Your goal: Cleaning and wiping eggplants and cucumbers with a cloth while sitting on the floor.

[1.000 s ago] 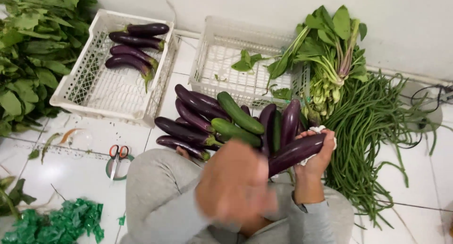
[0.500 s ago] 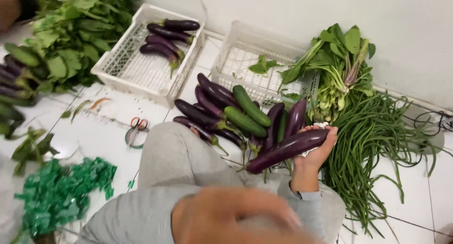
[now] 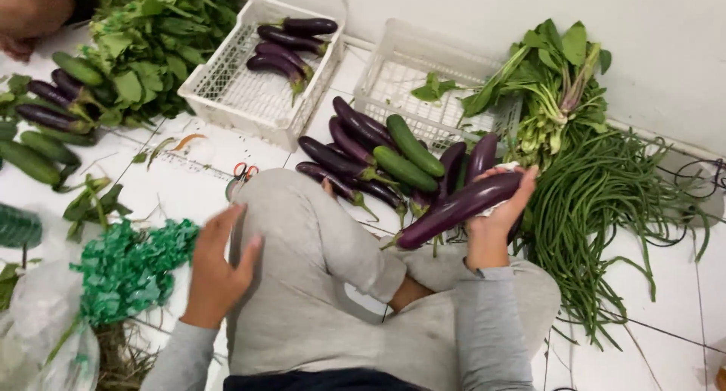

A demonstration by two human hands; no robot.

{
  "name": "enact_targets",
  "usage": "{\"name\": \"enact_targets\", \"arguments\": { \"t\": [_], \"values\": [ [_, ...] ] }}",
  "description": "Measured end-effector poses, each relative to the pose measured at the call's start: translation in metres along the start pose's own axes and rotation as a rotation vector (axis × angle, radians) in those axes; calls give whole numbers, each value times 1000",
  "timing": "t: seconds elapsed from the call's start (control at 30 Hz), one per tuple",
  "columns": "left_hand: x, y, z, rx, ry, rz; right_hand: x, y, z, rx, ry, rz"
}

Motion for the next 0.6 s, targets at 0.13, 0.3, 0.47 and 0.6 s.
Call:
{"name": "enact_targets", "arguments": {
  "t": [0.13, 0.3, 0.47, 0.6],
  "values": [
    [-22, -21, 55, -183, 194, 141, -10, 32, -18, -33, -80, -86],
    [-9, -4, 67, -132, 276, 226, -12, 40, -18, -42, -163, -54],
    [-26, -22, 84, -217, 295, 315, -25, 40, -17, 20, -112, -87],
    [-90, -65, 149, -389, 538, 511, -26, 38, -20, 126, -106, -228]
  ]
}}
Point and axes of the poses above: each hand's wrist, its own z-axis away from the middle knuckle, its own y-axis out of the back of the hand, x = y × z, the point moved 10 cm from there along -z, towards the middle knuckle, and after that the axes turned 4 degrees about -z, right-handed, at the moved point
